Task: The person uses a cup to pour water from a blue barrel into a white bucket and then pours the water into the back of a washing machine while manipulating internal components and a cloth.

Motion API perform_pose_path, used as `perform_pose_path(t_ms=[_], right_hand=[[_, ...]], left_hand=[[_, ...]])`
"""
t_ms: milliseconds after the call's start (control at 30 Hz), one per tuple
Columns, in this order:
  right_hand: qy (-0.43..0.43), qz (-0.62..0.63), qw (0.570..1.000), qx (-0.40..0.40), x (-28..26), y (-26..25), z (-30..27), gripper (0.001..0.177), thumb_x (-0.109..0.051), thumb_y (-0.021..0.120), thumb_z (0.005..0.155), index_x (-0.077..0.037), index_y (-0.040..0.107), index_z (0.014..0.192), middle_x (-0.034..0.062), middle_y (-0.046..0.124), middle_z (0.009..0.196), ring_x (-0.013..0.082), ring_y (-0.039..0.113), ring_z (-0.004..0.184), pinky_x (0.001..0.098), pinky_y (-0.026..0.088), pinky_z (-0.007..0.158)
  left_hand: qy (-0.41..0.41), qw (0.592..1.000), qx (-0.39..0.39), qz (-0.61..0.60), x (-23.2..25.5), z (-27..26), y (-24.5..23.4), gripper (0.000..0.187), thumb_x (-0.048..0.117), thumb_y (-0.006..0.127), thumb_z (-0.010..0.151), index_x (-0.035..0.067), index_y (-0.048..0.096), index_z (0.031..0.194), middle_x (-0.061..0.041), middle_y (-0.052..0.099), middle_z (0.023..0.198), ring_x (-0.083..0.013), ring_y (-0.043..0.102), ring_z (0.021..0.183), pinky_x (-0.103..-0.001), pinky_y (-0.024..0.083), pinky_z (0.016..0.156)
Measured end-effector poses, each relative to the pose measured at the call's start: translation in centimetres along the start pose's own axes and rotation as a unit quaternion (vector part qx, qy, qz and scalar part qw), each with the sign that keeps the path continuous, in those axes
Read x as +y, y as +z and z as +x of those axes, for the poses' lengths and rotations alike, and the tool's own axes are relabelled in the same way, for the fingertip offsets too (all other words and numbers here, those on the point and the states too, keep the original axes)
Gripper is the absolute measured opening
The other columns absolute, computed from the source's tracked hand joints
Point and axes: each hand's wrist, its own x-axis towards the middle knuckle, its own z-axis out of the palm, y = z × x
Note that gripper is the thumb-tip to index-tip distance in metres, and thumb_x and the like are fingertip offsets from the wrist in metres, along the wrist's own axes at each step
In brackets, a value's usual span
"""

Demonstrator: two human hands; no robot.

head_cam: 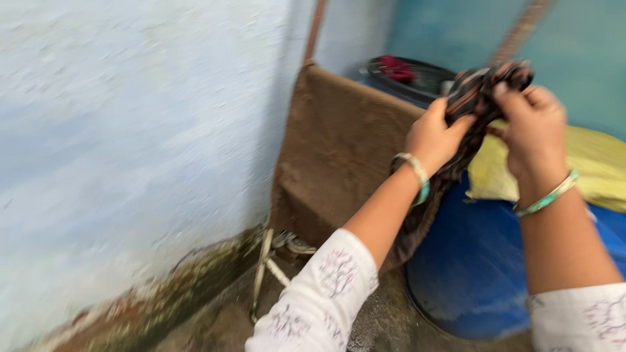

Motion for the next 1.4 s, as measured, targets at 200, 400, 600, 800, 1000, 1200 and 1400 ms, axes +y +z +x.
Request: perform_pose_path(t_ms=[200,400,600,800,1000,1200,1400], right_hand=[[0.154,0.045,0.984,0.076,0.4,-6.4,-11.3,0.033,-0.046,0.047,0.102,-0.023,0.067,0.115,-0.0084,0.073,0.110,0.0109,0.065,0.106,0.0441,0.050,0.089],[0.202,0.044,0.976,0.072,3.9,-15.6,-25.5,0.029,-0.038,0.053,0.106,-0.014,0.063,0.118,0.0003,0.071,0.108,0.0190,0.063,0.097,0.0415,0.050,0.084],[0.290,-0.052,0.942,0.163,4.2,-23.2,-38.9,0.021,-0.012,0.064,0.098,-0.005,0.063,0.118,0.0071,0.071,0.106,0.0209,0.065,0.091,0.0415,0.051,0.080],[0.145,0.003,0.914,0.379,-5.5,-27.8,-51.5,0.023,-0.023,0.054,0.102,-0.011,0.061,0.121,0.0004,0.070,0.112,0.0174,0.067,0.097,0.0433,0.054,0.083],[0.089,-0.113,0.850,0.506,-18.3,-28.5,-64.5,0.018,-0.025,0.059,0.106,-0.016,0.064,0.121,-0.0057,0.068,0.108,0.0106,0.063,0.101,0.0371,0.052,0.085],[0.046,-0.148,0.807,0.570,-25.5,-31.9,-79.0,0.013,-0.026,0.060,0.110,-0.015,0.067,0.114,-0.0065,0.068,0.103,0.0063,0.061,0.094,0.0293,0.048,0.078],[-0.013,-0.164,0.769,0.618,-31.9,-32.2,-90.3,0.016,-0.022,0.062,0.109,-0.009,0.069,0.113,-0.0014,0.071,0.106,0.0081,0.064,0.096,0.0248,0.052,0.086]], left_hand=[[-0.025,0.985,-0.089,-0.146,2.1,-7.6,2.5,0.039,0.035,0.065,0.097,0.000,0.062,0.115,-0.017,0.074,0.107,-0.0318,0.071,0.097,-0.043,0.055,0.085],[-0.194,0.840,-0.253,-0.439,6.6,-16.4,9.8,0.031,0.026,0.060,0.101,0.000,0.064,0.117,-0.009,0.070,0.104,-0.0152,0.065,0.088,-0.033,0.054,0.078],[-0.207,0.745,-0.361,-0.522,12.4,-26.2,15.3,0.034,0.024,0.062,0.103,0.000,0.062,0.128,-0.006,0.069,0.114,-0.0093,0.065,0.097,-0.026,0.053,0.083],[-0.179,0.791,-0.408,-0.419,16.5,-36.0,20.3,0.047,0.032,0.067,0.093,0.000,0.064,0.126,-0.015,0.071,0.116,-0.0211,0.067,0.103,-0.036,0.053,0.089],[-0.091,0.796,-0.595,-0.067,22.8,-49.7,22.1,0.054,0.040,0.063,0.081,0.012,0.069,0.126,-0.018,0.071,0.124,-0.0388,0.067,0.116,-0.044,0.052,0.096],[0.178,0.748,-0.630,-0.111,31.6,-67.2,23.3,0.093,0.031,0.075,0.071,0.005,0.036,0.151,-0.018,0.048,0.150,-0.0391,0.051,0.130,-0.045,0.043,0.102],[0.185,0.549,-0.736,-0.351,39.7,-80.9,24.7,0.096,0.032,0.082,0.073,0.008,0.038,0.155,-0.028,0.059,0.138,-0.0391,0.060,0.126,-0.043,0.049,0.105]])
